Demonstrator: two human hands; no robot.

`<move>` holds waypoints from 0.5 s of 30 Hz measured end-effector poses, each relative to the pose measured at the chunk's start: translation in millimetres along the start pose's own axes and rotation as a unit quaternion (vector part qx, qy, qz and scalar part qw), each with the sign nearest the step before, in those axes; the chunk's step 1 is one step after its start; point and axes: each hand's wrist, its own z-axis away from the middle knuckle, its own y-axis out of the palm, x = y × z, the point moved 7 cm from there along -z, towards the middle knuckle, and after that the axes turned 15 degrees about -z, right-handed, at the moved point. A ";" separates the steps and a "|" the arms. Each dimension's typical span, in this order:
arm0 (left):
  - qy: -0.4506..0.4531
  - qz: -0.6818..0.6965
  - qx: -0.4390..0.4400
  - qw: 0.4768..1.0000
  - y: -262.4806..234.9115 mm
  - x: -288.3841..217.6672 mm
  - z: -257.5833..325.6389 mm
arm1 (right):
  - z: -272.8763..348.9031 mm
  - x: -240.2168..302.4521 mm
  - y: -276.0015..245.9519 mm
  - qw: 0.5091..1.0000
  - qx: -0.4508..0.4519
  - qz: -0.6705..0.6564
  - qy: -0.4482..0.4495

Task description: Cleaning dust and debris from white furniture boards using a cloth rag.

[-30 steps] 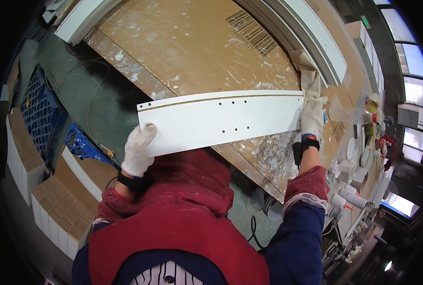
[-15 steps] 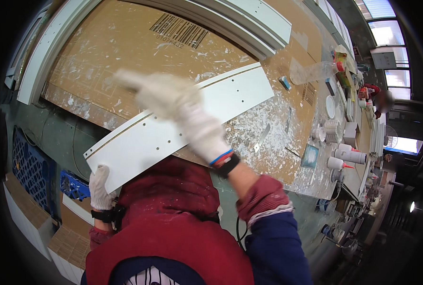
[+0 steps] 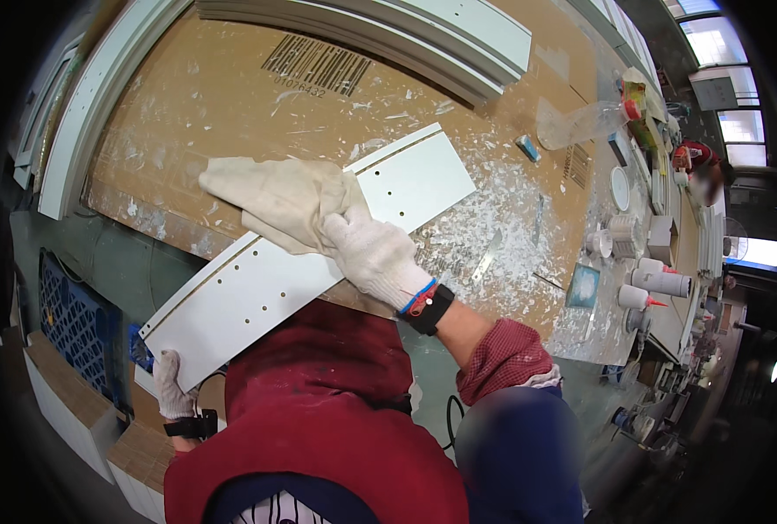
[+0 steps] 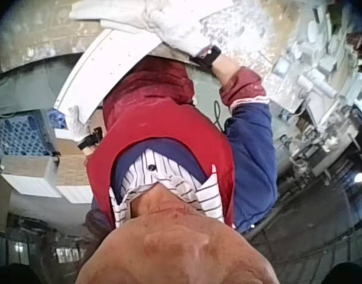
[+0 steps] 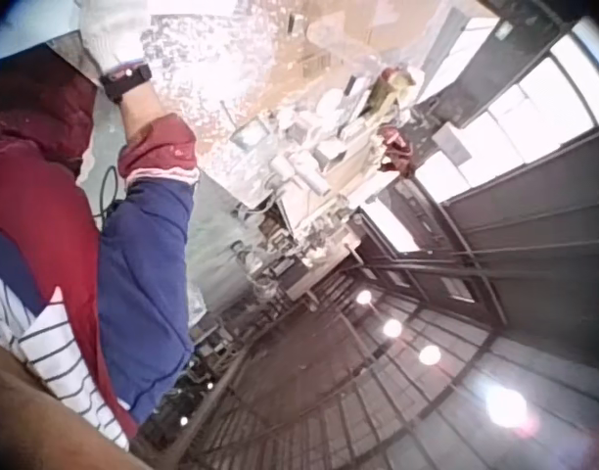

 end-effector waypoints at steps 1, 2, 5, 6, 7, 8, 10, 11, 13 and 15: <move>-0.021 0.007 -0.017 1.000 -1.1 0.8 4.5 | -0.7 -11.2 -8.2 1.000 -0.025 0.015 -0.005; -0.021 0.005 -0.018 1.000 -2.4 0.3 6.4 | -2.0 -26.0 -17.0 0.998 -0.050 0.030 -0.010; -0.022 0.019 -0.013 1.000 6.2 -4.3 5.7 | -9.1 -156.4 -62.8 0.957 -0.070 0.096 0.263; -0.020 0.030 -0.044 0.998 7.7 -4.4 9.2 | -26.3 -139.2 -86.0 0.957 -0.095 0.026 0.273; -0.018 0.040 -0.064 0.997 10.1 -6.7 9.5 | -27.6 -148.3 -98.8 0.940 -0.103 0.038 0.322; -0.019 0.042 -0.068 0.997 9.8 -8.1 7.9 | -27.7 -162.8 -100.9 0.940 -0.117 0.076 0.312; -0.012 0.011 -0.031 0.999 14.7 -10.3 3.7 | -30.5 -161.5 -99.3 0.948 -0.144 0.120 0.256; 0.001 0.009 -0.015 1.000 17.5 -13.3 3.3 | -27.1 -161.2 -89.9 0.949 -0.143 0.120 0.253; 0.003 0.020 -0.018 1.000 18.5 -17.3 4.8 | -36.8 -105.5 -52.5 0.981 -0.146 0.128 0.019; 0.006 0.026 -0.003 1.000 24.2 -23.8 8.9 | -41.2 -35.9 7.9 0.855 -0.097 0.499 -0.108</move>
